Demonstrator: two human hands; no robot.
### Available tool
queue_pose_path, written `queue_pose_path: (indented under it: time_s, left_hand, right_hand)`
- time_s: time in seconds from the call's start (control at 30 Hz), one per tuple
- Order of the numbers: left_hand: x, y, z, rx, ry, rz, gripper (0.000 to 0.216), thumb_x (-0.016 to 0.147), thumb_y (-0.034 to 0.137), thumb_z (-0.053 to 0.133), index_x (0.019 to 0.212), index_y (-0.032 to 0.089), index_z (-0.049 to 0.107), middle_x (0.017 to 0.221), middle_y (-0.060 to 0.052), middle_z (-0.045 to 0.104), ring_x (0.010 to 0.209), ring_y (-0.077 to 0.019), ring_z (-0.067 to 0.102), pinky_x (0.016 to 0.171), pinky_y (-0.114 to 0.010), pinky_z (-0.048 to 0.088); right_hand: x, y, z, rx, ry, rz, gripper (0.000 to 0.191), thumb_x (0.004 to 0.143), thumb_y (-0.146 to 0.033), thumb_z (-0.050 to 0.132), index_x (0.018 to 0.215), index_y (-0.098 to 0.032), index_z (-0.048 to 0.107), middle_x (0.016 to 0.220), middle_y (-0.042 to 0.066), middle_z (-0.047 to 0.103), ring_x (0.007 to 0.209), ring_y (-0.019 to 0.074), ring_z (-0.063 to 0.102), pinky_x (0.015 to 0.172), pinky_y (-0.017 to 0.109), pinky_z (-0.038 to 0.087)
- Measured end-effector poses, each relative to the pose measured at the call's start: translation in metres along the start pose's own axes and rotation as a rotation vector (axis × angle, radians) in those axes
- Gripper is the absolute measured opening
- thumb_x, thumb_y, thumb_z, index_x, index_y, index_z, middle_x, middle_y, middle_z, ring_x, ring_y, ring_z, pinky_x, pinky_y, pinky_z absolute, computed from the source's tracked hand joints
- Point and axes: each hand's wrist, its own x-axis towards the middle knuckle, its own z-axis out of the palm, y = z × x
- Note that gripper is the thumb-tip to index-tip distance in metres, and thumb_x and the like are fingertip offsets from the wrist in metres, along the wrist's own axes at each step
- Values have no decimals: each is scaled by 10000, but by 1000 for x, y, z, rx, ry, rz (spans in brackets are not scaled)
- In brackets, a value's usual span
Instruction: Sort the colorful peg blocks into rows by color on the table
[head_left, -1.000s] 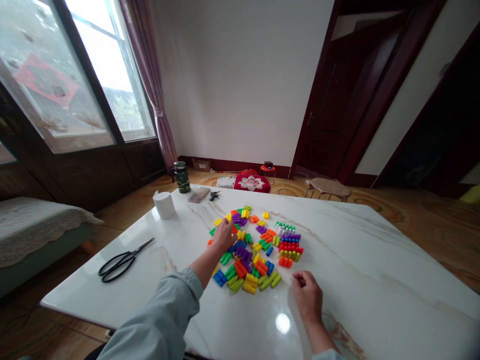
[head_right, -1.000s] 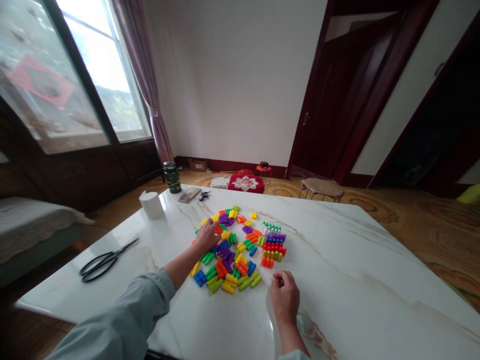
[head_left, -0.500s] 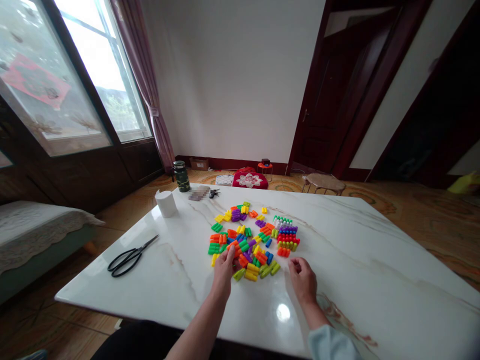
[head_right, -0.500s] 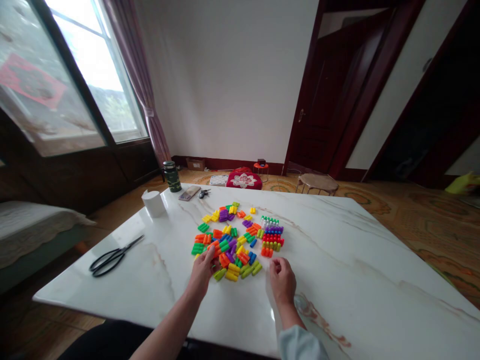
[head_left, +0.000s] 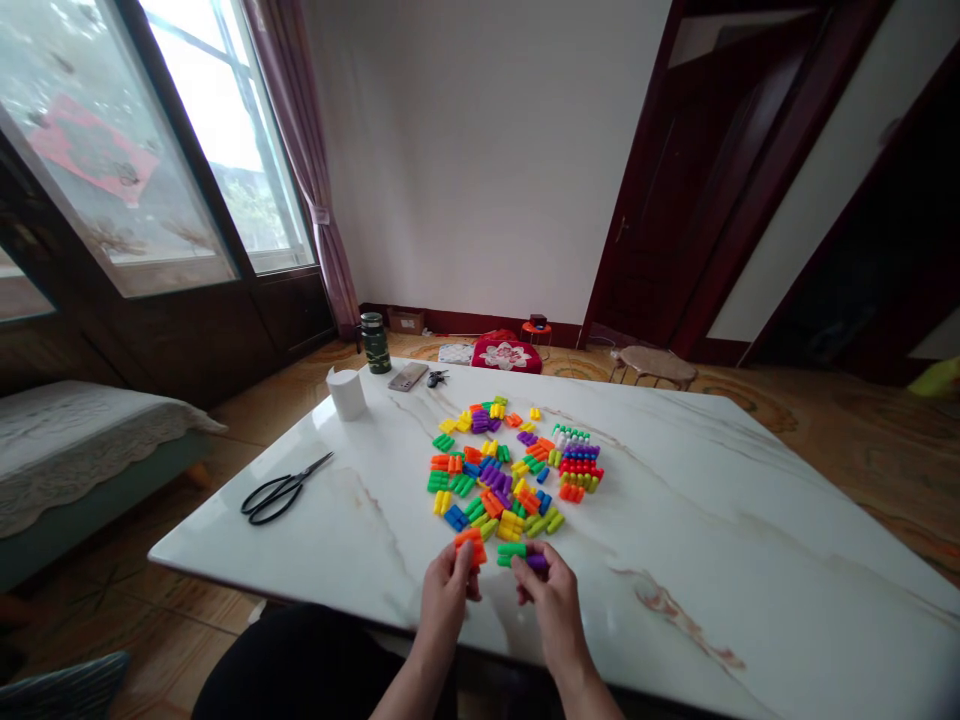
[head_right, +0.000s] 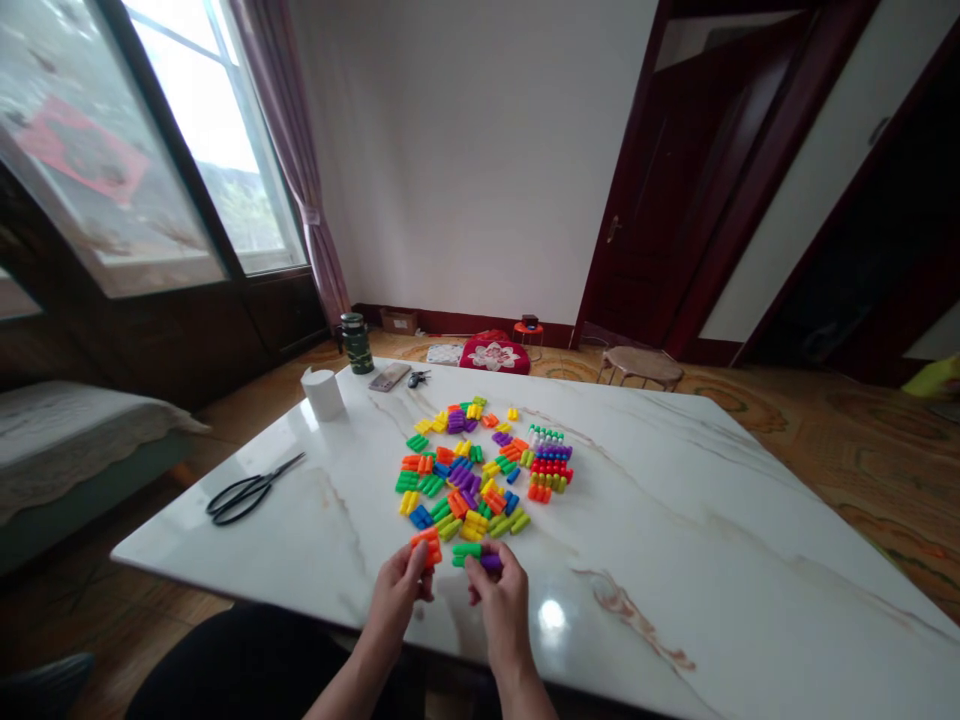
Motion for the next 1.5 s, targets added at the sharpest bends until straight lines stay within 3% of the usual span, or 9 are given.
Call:
queue_pose_path:
  time_s: [0.1,0.17,0.33,0.53,0.7,0.93,1.2,1.4,1.5]
  left_hand:
    - [0,10,-16,-131,157,-32,586,600,709,710,695,137,629,527,30,519,466,-86,490,467,-222,464]
    - [-1,17,-19,-250,166,-76,529,591,632,759,735,138,634,581,16,559,522,-100,537,518,-239,506]
    - [-13,24,-11,-522,-105,-241,453,578,449,795,884,149,647,876,-85,689,692,-165,636,552,-274,539]
    - [-24,25,-6,-447,-239,-266,521,606,493,833,966,199,596,845,-16,628,698,-131,616,450,-179,441]
    - [-25,23,0,-258,-112,-199,568,513,428,901,917,170,597,676,47,568,546,-65,522,407,-135,321]
    - [-21,18,-2,-200,-63,-132,528,487,402,915,815,147,590,621,33,600,511,-88,568,504,-206,478]
    - [-16,4,9,-187,78,-64,527,425,449,918,730,139,621,543,44,570,459,-96,538,487,-237,502]
    - [4,15,-14,-148,181,8,494,448,416,906,760,135,646,533,33,599,459,-115,568,504,-252,530]
    - [19,30,-18,-60,152,24,473,448,394,899,753,135,646,528,30,601,465,-137,587,509,-280,551]
  right_hand:
    - [0,-4,-4,100,78,24,490,576,-506,833,875,-161,655,629,-12,614,539,125,549,546,271,522]
    - [0,-11,-2,139,96,36,517,558,-519,838,886,-160,662,669,7,641,610,157,603,616,310,559]
    - [-9,-26,11,123,-6,17,464,636,-486,802,944,-158,685,699,13,646,646,155,610,622,297,555]
    - [-20,-21,16,58,-22,-9,432,635,-482,804,895,-170,657,697,4,651,583,141,594,592,288,538]
    - [-25,-16,17,-25,-84,-27,406,670,-504,776,852,-160,661,627,3,641,550,135,574,544,259,505]
    - [-26,-11,12,-79,-47,-9,439,637,-523,797,822,-140,690,638,25,667,550,158,611,553,284,537]
    - [-28,3,19,118,61,56,498,545,-525,860,829,-142,714,760,57,724,692,225,704,698,350,603]
    - [-11,-2,-6,33,108,29,538,528,-564,850,816,-132,708,707,75,721,678,247,711,641,341,598]
    - [4,-13,-17,-4,115,31,538,508,-557,855,791,-129,695,663,75,710,650,242,703,614,333,589]
